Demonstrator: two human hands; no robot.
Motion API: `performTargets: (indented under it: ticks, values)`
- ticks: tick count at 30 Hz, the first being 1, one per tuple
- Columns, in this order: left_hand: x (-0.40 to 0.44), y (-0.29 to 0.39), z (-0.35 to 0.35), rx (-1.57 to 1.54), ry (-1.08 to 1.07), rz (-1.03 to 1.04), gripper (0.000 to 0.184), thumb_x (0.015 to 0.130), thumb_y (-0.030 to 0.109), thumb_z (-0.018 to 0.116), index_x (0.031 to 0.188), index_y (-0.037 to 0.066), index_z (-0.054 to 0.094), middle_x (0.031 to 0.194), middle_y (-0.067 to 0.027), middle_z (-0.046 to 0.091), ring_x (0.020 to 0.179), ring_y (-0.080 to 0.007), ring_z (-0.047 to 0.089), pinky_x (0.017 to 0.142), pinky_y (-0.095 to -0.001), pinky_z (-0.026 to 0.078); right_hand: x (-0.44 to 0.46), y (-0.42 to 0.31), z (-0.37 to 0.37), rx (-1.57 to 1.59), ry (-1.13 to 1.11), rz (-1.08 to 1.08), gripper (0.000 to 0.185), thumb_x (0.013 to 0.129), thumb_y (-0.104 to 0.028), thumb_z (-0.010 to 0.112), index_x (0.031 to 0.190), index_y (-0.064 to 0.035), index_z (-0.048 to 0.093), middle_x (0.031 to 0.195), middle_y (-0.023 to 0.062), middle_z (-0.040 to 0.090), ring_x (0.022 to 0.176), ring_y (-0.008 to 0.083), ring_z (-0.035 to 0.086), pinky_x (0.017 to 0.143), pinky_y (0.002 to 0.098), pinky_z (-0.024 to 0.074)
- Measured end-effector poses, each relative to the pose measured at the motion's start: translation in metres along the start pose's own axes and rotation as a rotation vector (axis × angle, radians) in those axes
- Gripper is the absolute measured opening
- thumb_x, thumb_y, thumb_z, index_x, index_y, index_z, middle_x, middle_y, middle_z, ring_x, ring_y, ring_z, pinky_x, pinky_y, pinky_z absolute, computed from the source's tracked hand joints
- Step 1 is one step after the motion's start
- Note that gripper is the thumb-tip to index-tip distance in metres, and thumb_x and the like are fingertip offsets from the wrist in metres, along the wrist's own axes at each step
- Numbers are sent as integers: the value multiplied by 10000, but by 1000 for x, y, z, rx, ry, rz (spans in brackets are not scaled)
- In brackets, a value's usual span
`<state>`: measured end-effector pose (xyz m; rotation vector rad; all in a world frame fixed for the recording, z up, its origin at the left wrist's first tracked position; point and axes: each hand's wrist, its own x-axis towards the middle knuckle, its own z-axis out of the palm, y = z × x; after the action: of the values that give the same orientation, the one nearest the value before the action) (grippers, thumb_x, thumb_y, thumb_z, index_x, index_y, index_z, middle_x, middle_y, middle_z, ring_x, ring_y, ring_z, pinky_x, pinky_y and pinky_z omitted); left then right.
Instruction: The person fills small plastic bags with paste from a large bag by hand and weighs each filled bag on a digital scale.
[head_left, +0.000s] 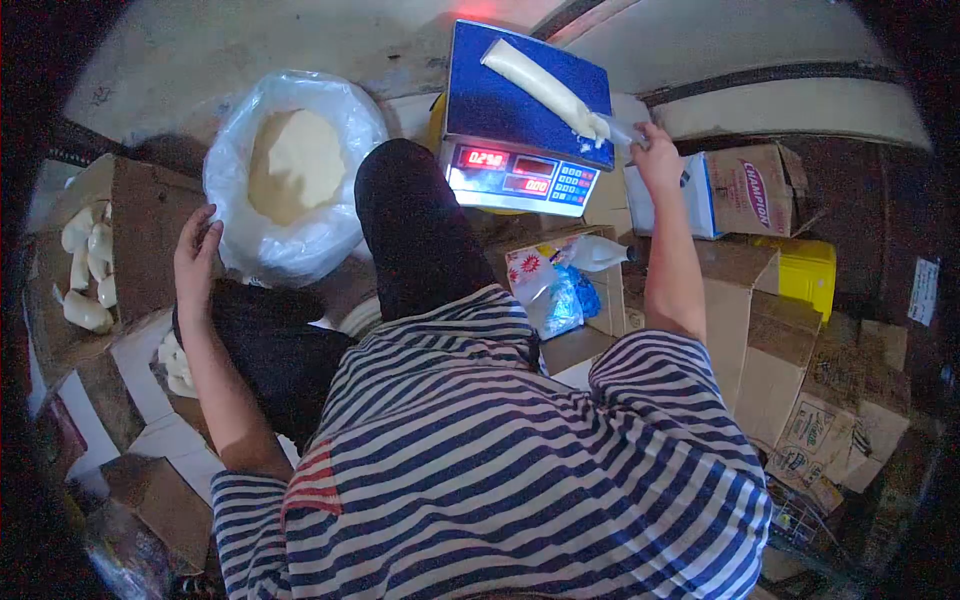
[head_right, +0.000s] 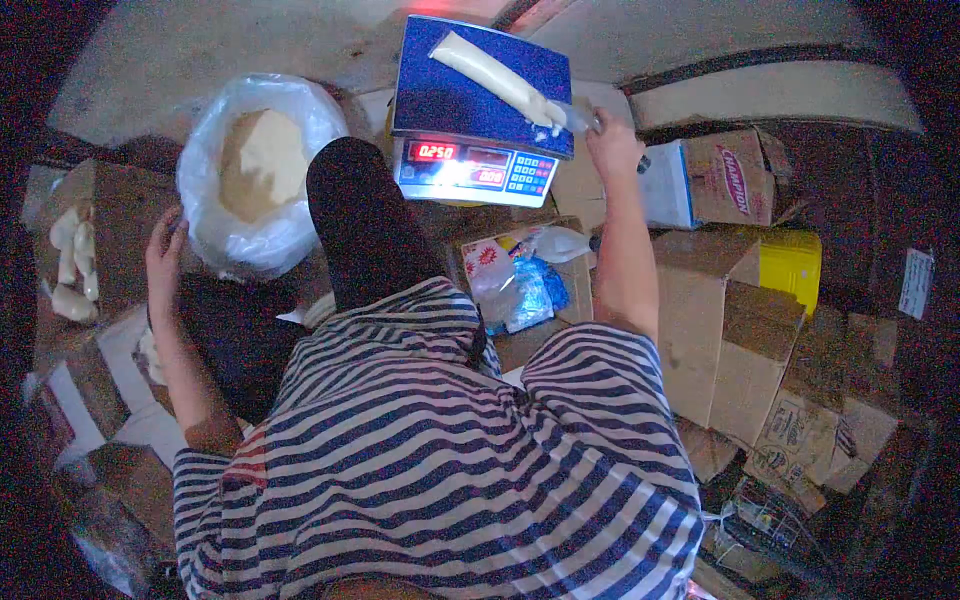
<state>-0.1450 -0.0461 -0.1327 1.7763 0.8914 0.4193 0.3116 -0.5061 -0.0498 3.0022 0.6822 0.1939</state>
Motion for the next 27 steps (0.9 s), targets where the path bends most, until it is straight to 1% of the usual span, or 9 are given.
performTargets:
  ticks: [5, 7, 11, 14, 16, 19, 22, 24, 27]
  values:
    - [4, -8, -1, 30, -12, -1, 350, 865, 167, 561, 1176, 11, 525, 1145, -110, 550, 1056, -179, 504, 915, -287, 371, -11, 3, 2, 132, 7, 43, 355, 735, -157, 626, 1086, -153, 570, 1033, 102, 608, 893, 268, 605, 763, 369, 470]
    - [4, -8, -1, 5, -26, -13, 350, 865, 165, 559, 1177, 10, 525, 1138, -112, 554, 1053, -181, 506, 915, -287, 371, -12, 11, 8, 158, -23, 138, 358, 733, -137, 639, 1084, -149, 569, 1016, 102, 613, 871, 258, 607, 761, 366, 469]
    - [0, 1, 1, 57, 9, -24, 349, 867, 171, 556, 1183, 25, 527, 1094, -105, 571, 1011, -167, 519, 888, -272, 386, -12, 17, 19, 211, -34, 125, 349, 734, -135, 640, 1076, -145, 570, 1012, 100, 615, 855, 258, 606, 753, 344, 469]
    - [1, -2, 1, 77, 7, -28, 345, 868, 175, 555, 1183, 36, 531, 1054, -89, 579, 957, -147, 524, 852, -257, 398, -8, 13, 19, 172, -42, 105, 351, 741, -165, 628, 1087, -167, 570, 1024, 87, 609, 880, 259, 604, 797, 399, 450]
    - [2, -3, 0, 78, 2, -25, 341, 868, 177, 555, 1181, 42, 535, 1035, -79, 580, 932, -136, 524, 835, -251, 402, -3, -7, 4, -129, -18, 0, 354, 749, -189, 607, 1101, -207, 567, 1046, 68, 597, 939, 245, 592, 833, 472, 416]
    - [3, -2, -1, 91, -9, -70, 335, 866, 178, 557, 1175, 49, 542, 1008, -67, 582, 886, -126, 517, 788, -241, 408, 9, -32, -18, -337, -34, -158, 356, 756, -198, 588, 1108, -238, 559, 1074, 46, 582, 1007, 226, 568, 843, 524, 389]
    - [6, -10, -2, 93, -6, -62, 332, 864, 178, 560, 1172, 58, 546, 1012, -60, 584, 814, -108, 510, 710, -226, 413, 23, -51, -31, -484, -88, -221, 343, 760, -205, 581, 1100, -240, 556, 1097, 40, 574, 1053, 219, 543, 844, 515, 397]
    - [8, -16, -1, 59, 16, 63, 339, 861, 188, 563, 1174, 58, 544, 1017, -50, 584, 722, -85, 483, 619, -209, 395, 30, -53, -32, -471, -105, -235, 346, 757, -199, 579, 1100, -235, 555, 1098, 46, 571, 1050, 227, 546, 847, 526, 393]
    - [5, -12, -1, 60, 19, -11, 342, 861, 188, 564, 1177, 59, 543, 1028, -47, 582, 727, -85, 486, 626, -212, 400, 31, -47, -32, -375, -108, -230, 350, 755, -186, 570, 1103, -219, 555, 1089, 59, 579, 1024, 255, 560, 848, 518, 400]
